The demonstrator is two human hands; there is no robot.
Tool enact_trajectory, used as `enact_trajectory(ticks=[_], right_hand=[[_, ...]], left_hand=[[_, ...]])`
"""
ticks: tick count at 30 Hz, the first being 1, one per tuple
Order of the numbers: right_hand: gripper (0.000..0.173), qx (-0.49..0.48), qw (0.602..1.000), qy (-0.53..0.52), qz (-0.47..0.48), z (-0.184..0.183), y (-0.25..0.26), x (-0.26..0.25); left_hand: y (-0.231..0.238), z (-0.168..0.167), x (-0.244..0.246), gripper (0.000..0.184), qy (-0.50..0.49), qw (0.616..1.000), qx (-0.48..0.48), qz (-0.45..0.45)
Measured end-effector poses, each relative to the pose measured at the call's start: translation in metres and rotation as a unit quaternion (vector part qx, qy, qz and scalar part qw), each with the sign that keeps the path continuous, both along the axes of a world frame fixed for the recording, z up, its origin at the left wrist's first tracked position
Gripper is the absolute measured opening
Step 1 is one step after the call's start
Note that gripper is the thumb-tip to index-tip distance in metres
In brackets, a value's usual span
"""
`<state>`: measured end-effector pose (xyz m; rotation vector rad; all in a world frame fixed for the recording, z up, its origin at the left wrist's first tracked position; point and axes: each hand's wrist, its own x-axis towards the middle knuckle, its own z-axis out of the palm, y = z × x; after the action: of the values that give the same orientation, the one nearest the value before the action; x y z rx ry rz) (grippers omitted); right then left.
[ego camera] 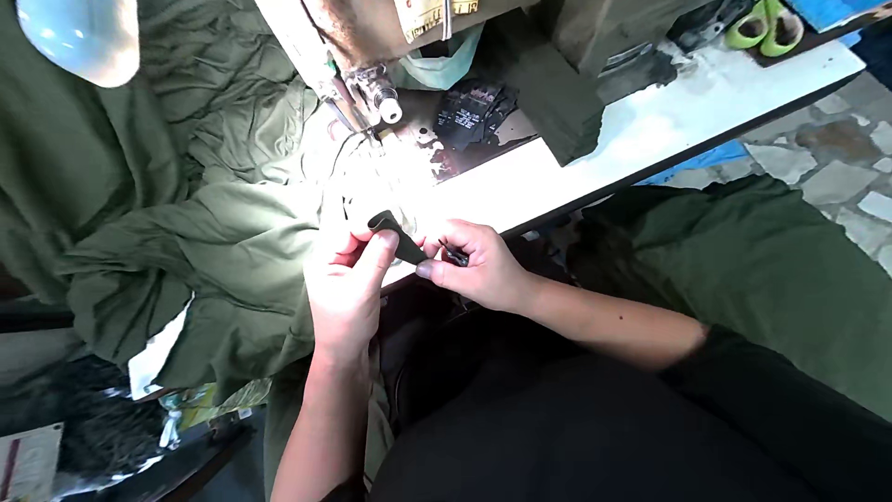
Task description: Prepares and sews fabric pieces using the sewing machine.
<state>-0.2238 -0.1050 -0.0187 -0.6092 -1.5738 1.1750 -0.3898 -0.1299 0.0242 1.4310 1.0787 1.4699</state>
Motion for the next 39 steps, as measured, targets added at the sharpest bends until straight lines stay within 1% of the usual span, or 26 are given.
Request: enact_trajectory(ticks=[3,5,7,10,18,21,30,32,33,34,36,38,39], right_hand=[[0.003,-0.003,1.0,0.001,-0.005,-0.001,-0.003,-0.002],[0.007,0.0,1.0,0.004,-0.002,-0.002,-0.002,-0.003],[0.004,-0.002,1.0,0.006,-0.002,-0.004,-0.001,-0.004],[0.012,-0.001,1.0,-0.008,-0.018,-0.005,-0.002,-0.004],[0.011,-0.022,0.997,-0.045,-0.06,-0.004,-0.004,-0.002],[0.01,-0.044,0.996,-0.046,-0.061,-0.005,-0.003,-0.002],[0.017,-0.117,0.991,-0.029,-0.051,-0.004,0.0,-0.001],[0.008,-0.131,0.989,-0.061,-0.014,-0.004,0.001,0.003],[0.01,-0.143,0.986,-0.09,0.011,-0.002,0.002,0.006],[0.006,-0.149,0.98,-0.124,0.038,-0.001,0.005,0.009],[0.019,-0.12,0.969,-0.197,0.089,-0.002,0.019,0.011],[0.019,-0.066,0.957,-0.263,0.102,0.002,0.041,0.01],[0.018,-0.049,0.949,-0.297,0.097,0.005,0.052,0.006]], left_hand=[[0.001,-0.003,0.0,0.014,-0.012,1.0,-0.002,-0.001],[0.002,-0.004,0.001,0.014,-0.029,1.0,0.002,-0.011],[0.003,-0.005,0.002,0.014,-0.04,0.999,0.001,-0.012],[0.003,-0.008,0.0,0.013,-0.055,0.998,-0.007,0.001],[0.002,-0.011,-0.002,0.018,-0.143,0.987,-0.074,0.008],[0.002,-0.01,-0.002,0.019,-0.142,0.987,-0.08,0.006],[0.005,-0.01,-0.002,0.018,-0.142,0.983,-0.117,0.015],[0.007,-0.013,-0.006,0.018,-0.116,0.985,-0.126,0.012],[0.009,-0.015,-0.01,0.018,-0.091,0.988,-0.125,0.004],[0.011,-0.017,-0.016,0.017,-0.056,0.991,-0.122,-0.004],[0.022,-0.017,-0.026,0.018,0.019,0.993,-0.119,-0.01],[0.044,-0.014,-0.033,0.02,0.095,0.989,-0.117,0.011],[0.057,-0.014,-0.039,0.015,0.156,0.981,-0.114,0.022]])
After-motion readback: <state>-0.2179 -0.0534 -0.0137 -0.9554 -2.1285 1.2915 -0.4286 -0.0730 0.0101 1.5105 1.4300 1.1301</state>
